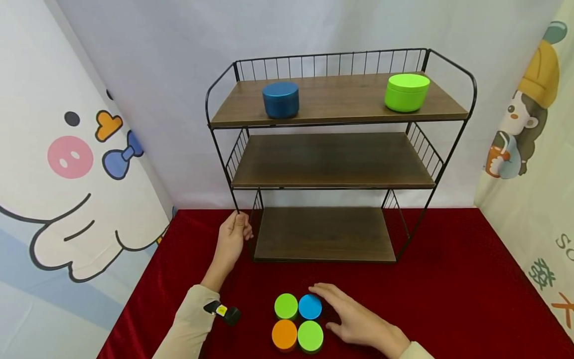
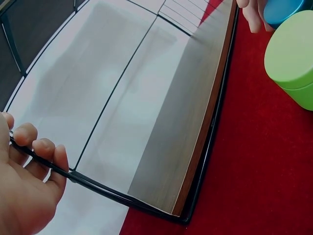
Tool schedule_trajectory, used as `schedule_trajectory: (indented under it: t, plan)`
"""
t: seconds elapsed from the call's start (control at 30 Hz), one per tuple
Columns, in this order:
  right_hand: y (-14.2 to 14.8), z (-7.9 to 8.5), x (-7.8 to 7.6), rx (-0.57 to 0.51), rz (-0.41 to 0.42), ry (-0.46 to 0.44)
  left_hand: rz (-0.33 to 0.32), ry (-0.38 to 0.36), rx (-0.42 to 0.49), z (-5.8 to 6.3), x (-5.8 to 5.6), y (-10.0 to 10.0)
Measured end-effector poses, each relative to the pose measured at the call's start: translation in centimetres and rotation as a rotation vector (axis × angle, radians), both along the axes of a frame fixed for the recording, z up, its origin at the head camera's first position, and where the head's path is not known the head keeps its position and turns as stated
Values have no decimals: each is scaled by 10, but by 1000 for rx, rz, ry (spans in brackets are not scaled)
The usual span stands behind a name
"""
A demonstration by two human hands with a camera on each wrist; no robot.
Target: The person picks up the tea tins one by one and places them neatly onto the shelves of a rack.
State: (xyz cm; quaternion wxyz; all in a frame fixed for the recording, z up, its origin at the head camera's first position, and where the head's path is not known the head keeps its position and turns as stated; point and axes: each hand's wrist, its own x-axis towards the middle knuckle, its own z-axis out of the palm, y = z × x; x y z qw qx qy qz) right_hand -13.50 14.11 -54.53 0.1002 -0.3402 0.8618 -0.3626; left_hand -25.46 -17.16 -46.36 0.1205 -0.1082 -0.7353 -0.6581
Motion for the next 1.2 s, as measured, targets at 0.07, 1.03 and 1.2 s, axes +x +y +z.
schedule_trajectory:
  t: [0.07,1.03,1.2]
  plan:
    - [-3,1,-2,7,20,1,-2,-2,-1,2,1,0]
    - [-17,-1,-10,-23,105,82,0,-11,-3,1,0,0]
    - [-18,0,-9,-16,88,75,1,0,0,0,0,0]
